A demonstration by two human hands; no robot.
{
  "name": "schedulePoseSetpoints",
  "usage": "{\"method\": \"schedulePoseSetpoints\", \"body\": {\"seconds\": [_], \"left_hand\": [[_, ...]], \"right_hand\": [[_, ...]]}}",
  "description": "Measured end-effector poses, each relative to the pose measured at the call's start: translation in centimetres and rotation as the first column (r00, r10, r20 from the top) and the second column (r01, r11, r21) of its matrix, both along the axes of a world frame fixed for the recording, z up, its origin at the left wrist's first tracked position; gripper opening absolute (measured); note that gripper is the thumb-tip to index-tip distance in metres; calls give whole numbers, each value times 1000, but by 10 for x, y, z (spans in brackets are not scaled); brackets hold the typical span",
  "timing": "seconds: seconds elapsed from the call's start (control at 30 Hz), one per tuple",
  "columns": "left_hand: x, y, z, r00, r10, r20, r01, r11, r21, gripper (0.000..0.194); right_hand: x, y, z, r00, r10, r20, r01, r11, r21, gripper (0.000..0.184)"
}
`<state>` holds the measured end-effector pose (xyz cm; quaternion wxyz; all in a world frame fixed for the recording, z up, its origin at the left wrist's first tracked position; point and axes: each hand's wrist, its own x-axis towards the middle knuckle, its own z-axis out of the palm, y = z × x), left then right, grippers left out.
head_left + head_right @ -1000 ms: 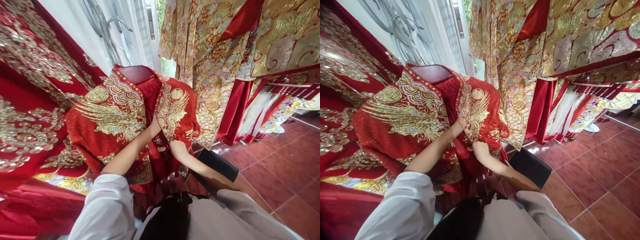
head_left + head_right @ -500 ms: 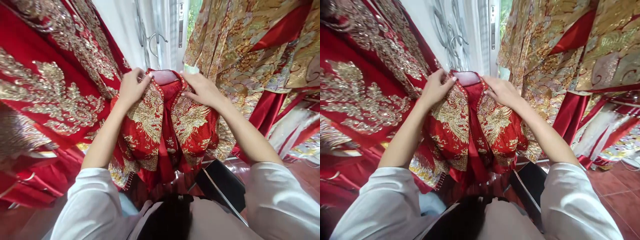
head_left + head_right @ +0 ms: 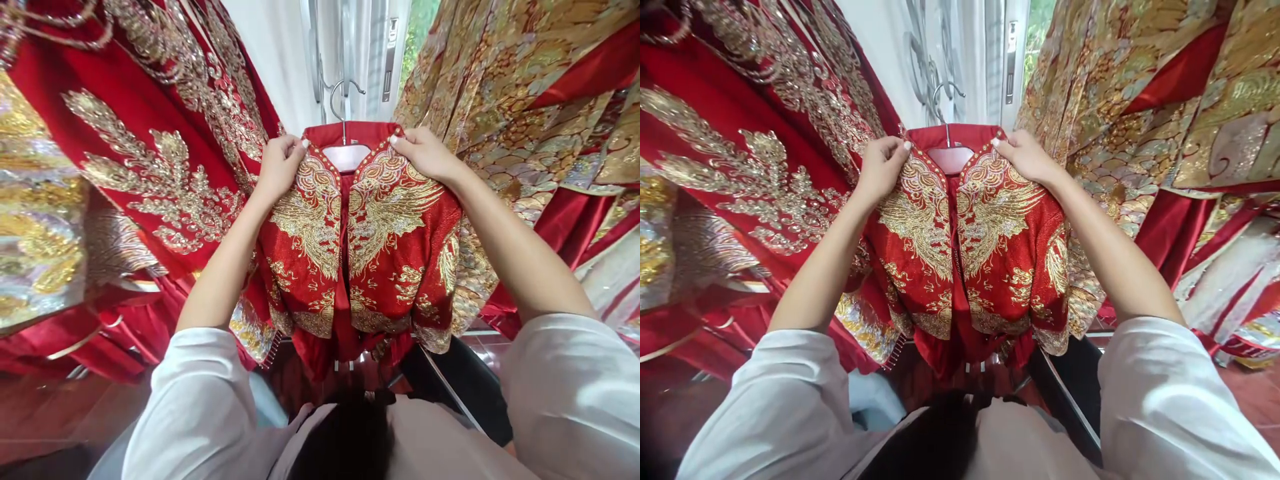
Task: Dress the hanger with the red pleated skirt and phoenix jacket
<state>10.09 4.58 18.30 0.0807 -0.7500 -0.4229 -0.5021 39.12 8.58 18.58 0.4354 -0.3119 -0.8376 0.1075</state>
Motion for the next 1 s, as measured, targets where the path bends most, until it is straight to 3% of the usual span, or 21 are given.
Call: {"method": "schedulePoseSetpoints", "body": {"seconds": [0.13, 0.27, 0.43, 0.6, 0.7, 0.77, 0.87, 0.93, 1.0], "left_hand": [[-15, -3, -19, 984, -50, -174, 42, 998, -50, 35], [-27, -7, -23, 971, -43, -236, 22, 995, -94, 37], [-33, -8, -20, 982, -76, -172, 46, 984, -173, 45], [-35, -12, -24, 988, -129, -82, 98, 947, -307, 54], [-42, -16, -26, 978, -208, -2, 190, 896, -400, 52], [-49, -19, -28, 962, -272, 29, 249, 827, -505, 50], [-58, -23, -34, 958, -285, 40, 247, 744, -620, 44], [-58, -23, -41, 981, -193, 26, 168, 772, -613, 39], [-53, -23, -49, 1000, -13, 8, 15, 861, -508, 36]], "right_hand": [[15, -21, -5, 983, 108, 150, -109, 994, -4, 48], [29, -48, -3, 959, 116, 260, -105, 993, -56, 46], [28, -41, -2, 991, -51, 120, 81, 963, -257, 42], [28, -25, -1, 994, -107, 25, 106, 870, -482, 40], [47, -25, 0, 996, 40, 84, 9, 859, -513, 33], [65, -29, -2, 983, 151, 108, -72, 847, -527, 32], [82, -39, -14, 991, 129, 24, -96, 839, -536, 46], [81, -45, -26, 998, 46, -41, -60, 870, -490, 51], [75, -49, -39, 997, -49, -57, 25, 933, -360, 52]]}}
